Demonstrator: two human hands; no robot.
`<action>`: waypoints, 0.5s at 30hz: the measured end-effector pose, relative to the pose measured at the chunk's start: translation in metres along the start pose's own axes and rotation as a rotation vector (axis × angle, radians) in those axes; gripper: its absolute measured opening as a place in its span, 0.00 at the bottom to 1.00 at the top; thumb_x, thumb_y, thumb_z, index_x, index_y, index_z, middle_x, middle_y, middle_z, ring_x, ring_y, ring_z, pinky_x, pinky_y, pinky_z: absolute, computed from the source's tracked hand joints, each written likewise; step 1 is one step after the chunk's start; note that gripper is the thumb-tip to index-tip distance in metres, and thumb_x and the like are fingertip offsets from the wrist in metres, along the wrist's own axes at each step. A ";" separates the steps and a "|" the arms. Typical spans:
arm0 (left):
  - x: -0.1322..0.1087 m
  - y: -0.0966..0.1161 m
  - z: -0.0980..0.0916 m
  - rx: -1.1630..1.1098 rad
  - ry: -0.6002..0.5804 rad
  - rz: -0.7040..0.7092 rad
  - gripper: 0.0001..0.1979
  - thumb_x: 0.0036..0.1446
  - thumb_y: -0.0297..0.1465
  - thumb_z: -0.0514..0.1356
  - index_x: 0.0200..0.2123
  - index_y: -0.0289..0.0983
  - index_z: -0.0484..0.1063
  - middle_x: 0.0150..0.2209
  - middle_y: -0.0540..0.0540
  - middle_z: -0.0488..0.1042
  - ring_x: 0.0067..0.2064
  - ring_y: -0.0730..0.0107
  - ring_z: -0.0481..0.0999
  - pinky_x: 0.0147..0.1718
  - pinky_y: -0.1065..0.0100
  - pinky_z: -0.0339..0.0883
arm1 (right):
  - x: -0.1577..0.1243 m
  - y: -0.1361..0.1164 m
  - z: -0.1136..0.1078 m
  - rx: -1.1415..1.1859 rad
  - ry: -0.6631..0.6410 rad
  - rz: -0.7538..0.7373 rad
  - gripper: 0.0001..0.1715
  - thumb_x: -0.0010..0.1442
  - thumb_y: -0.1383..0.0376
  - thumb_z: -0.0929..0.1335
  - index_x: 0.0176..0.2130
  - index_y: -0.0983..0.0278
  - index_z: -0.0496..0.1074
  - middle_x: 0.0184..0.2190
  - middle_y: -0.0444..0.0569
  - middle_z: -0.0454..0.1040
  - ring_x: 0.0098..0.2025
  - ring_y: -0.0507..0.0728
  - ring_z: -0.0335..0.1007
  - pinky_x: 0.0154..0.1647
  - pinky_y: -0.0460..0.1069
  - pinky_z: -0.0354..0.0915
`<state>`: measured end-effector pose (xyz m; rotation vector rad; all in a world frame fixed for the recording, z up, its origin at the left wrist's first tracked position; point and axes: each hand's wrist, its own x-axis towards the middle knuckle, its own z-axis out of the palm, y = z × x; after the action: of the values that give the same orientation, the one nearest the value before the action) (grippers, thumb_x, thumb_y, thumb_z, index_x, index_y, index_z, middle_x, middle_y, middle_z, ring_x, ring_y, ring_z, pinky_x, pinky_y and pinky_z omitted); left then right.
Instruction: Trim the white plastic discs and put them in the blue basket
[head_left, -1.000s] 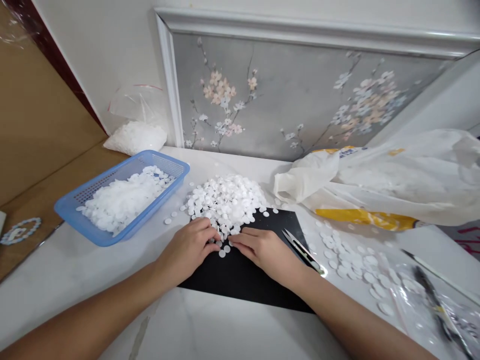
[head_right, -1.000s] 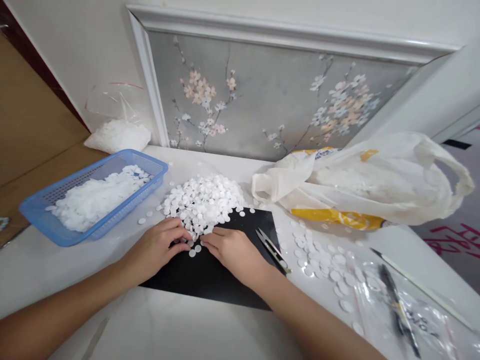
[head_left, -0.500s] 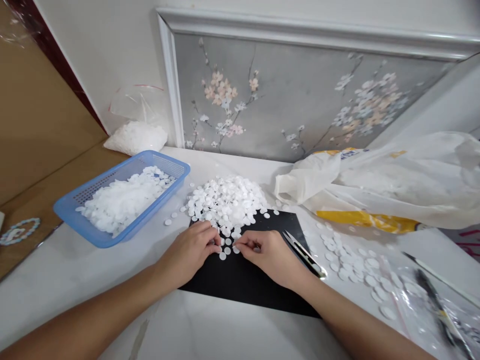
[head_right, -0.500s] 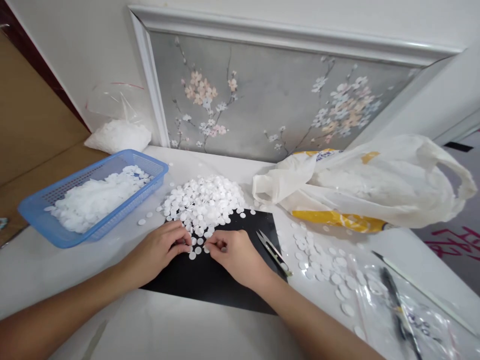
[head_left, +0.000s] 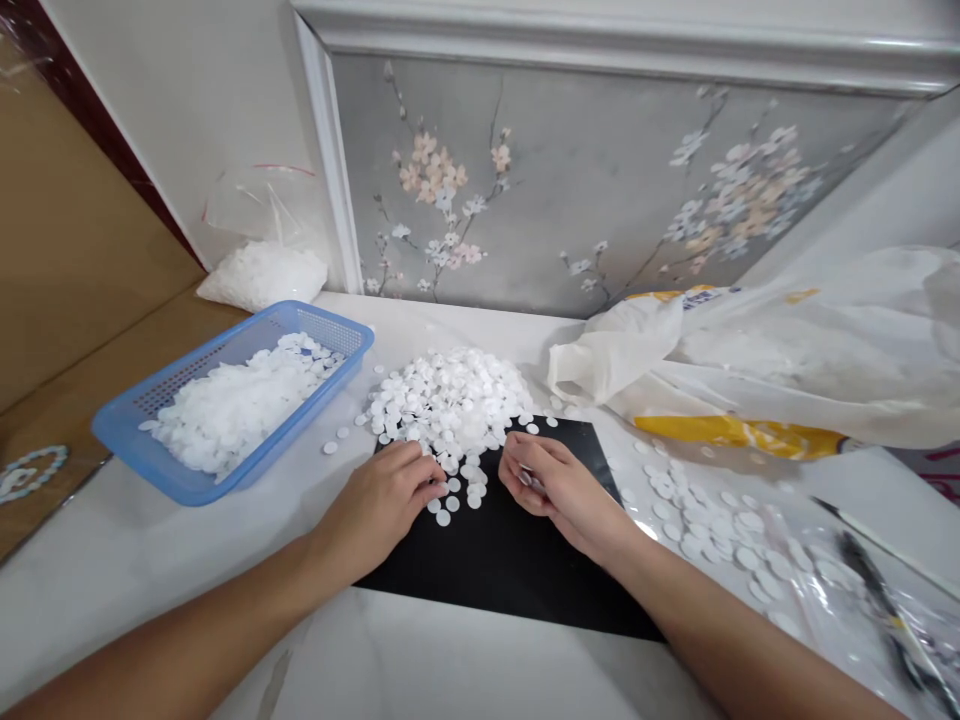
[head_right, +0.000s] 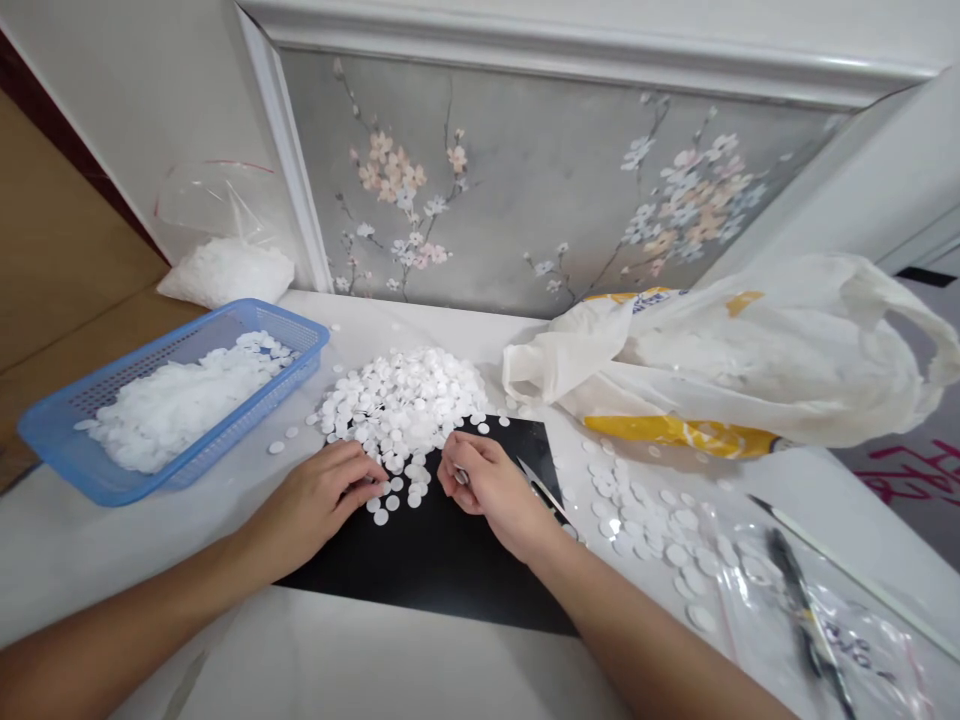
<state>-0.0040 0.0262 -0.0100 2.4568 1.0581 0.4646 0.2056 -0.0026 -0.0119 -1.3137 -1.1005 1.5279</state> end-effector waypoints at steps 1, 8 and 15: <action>0.000 0.000 0.000 0.004 -0.002 0.005 0.07 0.62 0.30 0.54 0.35 0.39 0.72 0.33 0.49 0.69 0.39 0.67 0.70 0.36 0.68 0.62 | 0.000 0.000 -0.002 -0.030 -0.016 -0.019 0.20 0.60 0.57 0.62 0.21 0.62 0.56 0.17 0.39 0.59 0.16 0.46 0.43 0.17 0.45 0.40; 0.000 -0.001 0.000 -0.029 -0.014 -0.022 0.14 0.63 0.23 0.48 0.40 0.39 0.72 0.33 0.49 0.69 0.38 0.69 0.70 0.35 0.69 0.63 | -0.006 0.004 -0.001 -0.711 -0.113 -0.345 0.08 0.60 0.63 0.65 0.36 0.59 0.74 0.26 0.42 0.72 0.27 0.52 0.65 0.30 0.47 0.58; -0.002 -0.003 0.001 -0.009 -0.027 0.007 0.08 0.62 0.29 0.53 0.38 0.40 0.73 0.33 0.50 0.67 0.38 0.68 0.69 0.34 0.69 0.61 | -0.005 0.003 0.001 -0.609 -0.140 -0.326 0.04 0.57 0.66 0.66 0.29 0.61 0.69 0.22 0.40 0.66 0.25 0.50 0.59 0.27 0.46 0.55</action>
<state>-0.0065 0.0258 -0.0128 2.4530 1.0352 0.4359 0.2050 -0.0086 -0.0127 -1.3314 -1.8683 1.0892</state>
